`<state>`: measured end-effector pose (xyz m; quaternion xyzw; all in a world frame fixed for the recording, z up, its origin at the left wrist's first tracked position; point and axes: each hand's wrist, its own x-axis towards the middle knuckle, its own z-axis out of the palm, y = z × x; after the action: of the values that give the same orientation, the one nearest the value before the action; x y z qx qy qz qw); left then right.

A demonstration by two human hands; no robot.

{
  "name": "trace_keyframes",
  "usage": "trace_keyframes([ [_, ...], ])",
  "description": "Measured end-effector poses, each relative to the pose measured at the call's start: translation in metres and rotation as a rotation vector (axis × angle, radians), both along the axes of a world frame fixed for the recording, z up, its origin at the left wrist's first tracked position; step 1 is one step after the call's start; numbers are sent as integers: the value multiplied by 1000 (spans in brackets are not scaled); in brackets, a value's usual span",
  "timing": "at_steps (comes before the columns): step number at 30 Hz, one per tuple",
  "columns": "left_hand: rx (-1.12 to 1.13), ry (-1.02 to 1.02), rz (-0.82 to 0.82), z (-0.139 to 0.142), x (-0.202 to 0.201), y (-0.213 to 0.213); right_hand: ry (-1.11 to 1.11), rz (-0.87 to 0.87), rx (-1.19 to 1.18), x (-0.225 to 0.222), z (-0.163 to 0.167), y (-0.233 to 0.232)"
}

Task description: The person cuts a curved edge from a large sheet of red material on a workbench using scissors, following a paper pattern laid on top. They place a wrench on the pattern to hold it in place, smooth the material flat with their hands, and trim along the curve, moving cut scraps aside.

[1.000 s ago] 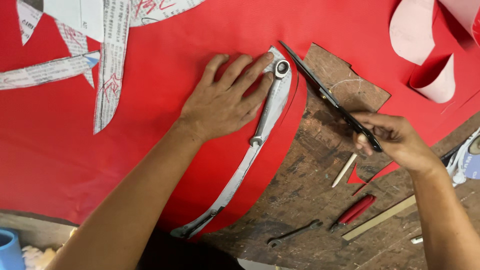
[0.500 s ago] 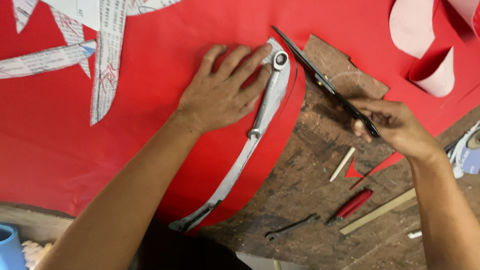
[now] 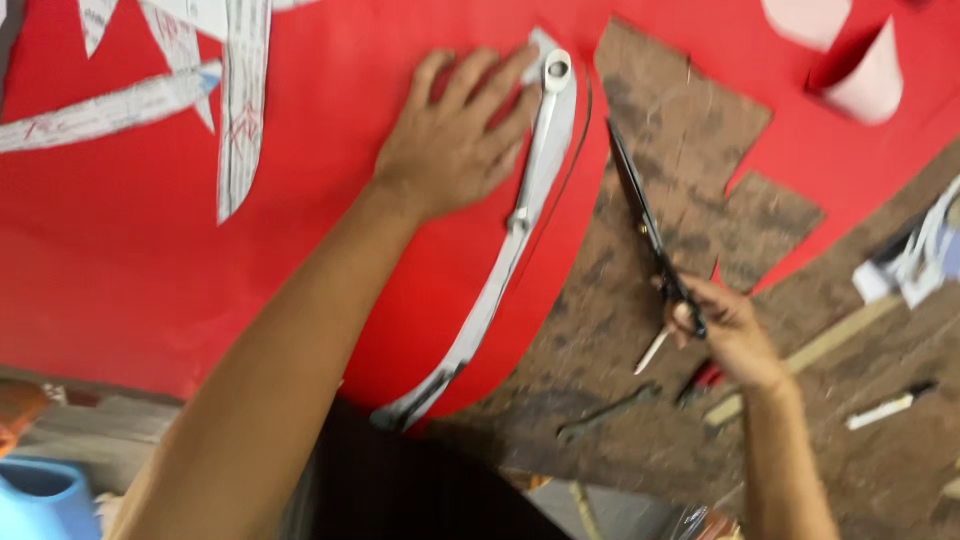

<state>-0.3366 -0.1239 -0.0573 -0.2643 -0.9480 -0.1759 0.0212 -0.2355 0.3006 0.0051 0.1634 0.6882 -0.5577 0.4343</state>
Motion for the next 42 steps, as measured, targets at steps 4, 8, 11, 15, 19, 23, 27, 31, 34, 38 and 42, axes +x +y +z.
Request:
trace_keyframes([
  [4, 11, 44, -21, -3, 2, -1, -79, -213, 126, 126, 13, -8],
  [8, 26, 20, -14, -2, 2, 3, -132, -487, -8, 230, 26, -43],
  [11, 70, 42, 23, 2, 0, 3, -97, -578, -33, 266, 15, -69],
  [15, 239, 72, 19, 3, 5, -1, 133, -665, -84, 297, 3, -95],
  [19, 177, 136, -90, -2, 62, 20, 209, -885, -139, 335, 15, -122],
  [23, 384, -18, -456, 5, 175, 97, 360, -1072, -113, 361, 28, -143],
  [27, 282, -159, -707, 33, 250, 164, 317, -1217, -62, 391, 40, -153],
  [31, 176, -32, -661, 36, 234, 224, 322, -1312, 61, 431, 40, -162],
  [34, 64, -114, -782, 24, 208, 253, 285, -1386, -7, 451, 38, -171],
  [38, 49, 12, -813, 25, 163, 276, 281, -1397, -27, 448, 35, -181],
  [42, 227, -133, -435, 49, 84, 288, 264, -1371, -78, 428, 37, -181],
])
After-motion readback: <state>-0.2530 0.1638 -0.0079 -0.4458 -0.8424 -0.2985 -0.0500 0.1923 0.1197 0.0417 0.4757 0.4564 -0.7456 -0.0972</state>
